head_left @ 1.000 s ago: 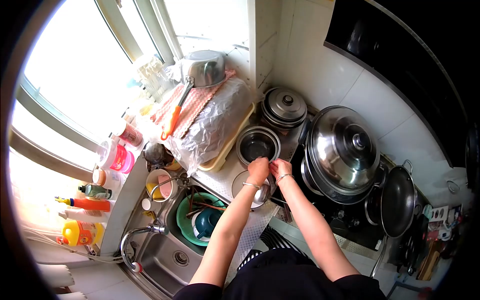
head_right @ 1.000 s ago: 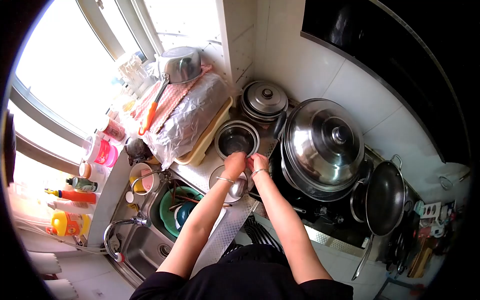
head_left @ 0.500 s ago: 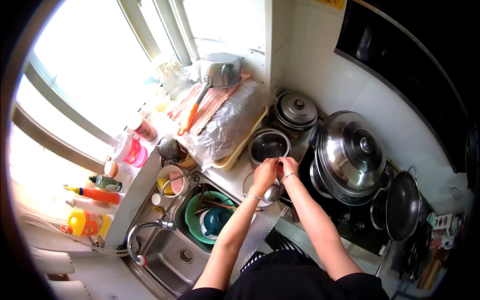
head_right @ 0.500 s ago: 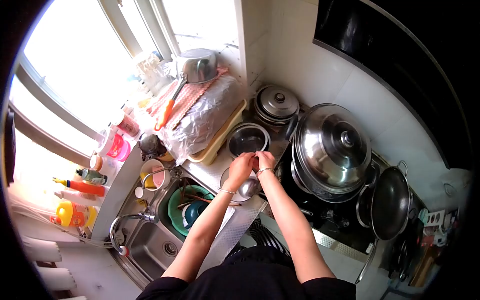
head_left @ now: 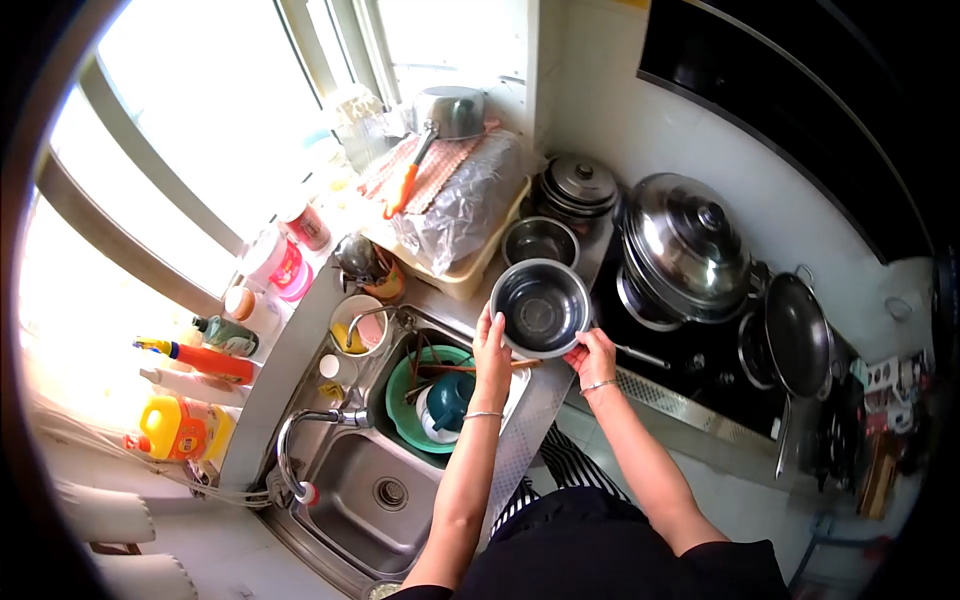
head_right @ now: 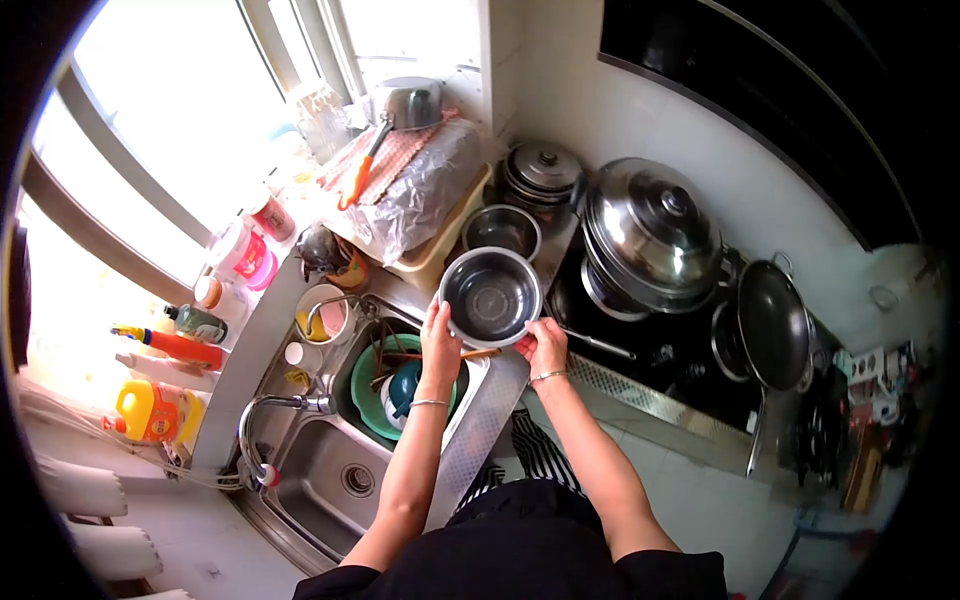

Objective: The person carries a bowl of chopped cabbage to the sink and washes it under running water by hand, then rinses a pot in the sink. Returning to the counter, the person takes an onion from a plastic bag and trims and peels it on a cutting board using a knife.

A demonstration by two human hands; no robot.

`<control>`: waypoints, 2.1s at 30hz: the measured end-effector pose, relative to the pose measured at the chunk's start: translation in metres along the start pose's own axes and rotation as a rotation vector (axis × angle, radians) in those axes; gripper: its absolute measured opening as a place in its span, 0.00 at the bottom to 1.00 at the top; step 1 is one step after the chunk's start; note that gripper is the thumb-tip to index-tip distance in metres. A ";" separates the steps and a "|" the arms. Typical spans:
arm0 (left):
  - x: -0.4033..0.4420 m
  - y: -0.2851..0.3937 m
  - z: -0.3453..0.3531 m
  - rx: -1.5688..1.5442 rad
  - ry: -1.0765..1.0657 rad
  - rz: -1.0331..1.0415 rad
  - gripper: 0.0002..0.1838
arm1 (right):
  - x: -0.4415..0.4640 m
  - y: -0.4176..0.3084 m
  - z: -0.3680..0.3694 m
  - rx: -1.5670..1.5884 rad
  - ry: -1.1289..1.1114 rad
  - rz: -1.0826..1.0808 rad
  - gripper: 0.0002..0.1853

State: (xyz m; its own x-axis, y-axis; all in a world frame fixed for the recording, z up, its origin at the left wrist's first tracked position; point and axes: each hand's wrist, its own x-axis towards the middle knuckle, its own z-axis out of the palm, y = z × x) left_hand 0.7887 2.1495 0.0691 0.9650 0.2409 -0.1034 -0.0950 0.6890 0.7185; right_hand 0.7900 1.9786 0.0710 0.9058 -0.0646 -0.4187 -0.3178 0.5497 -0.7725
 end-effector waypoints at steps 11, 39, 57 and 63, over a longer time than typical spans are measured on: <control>-0.131 -0.043 0.015 0.120 -0.088 -0.229 0.25 | -0.128 0.017 -0.105 0.011 0.223 -0.278 0.15; -0.553 -0.348 0.307 0.098 -0.478 -0.787 0.21 | -0.439 -0.106 -0.590 0.723 0.637 -0.681 0.14; -0.696 -0.565 0.514 0.240 -0.780 -1.160 0.17 | -0.521 -0.214 -0.835 1.024 0.870 -1.040 0.21; -0.789 -0.644 0.573 0.189 -0.863 -1.221 0.18 | -0.573 -0.251 -0.950 1.002 0.912 -1.062 0.22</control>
State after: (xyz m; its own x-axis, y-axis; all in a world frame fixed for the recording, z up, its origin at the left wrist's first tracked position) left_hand 0.2281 1.1245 0.0823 0.2751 -0.9101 -0.3099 0.8171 0.0515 0.5742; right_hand 0.0845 1.0863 0.0515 0.0353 -0.9360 -0.3503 0.8750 0.1983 -0.4416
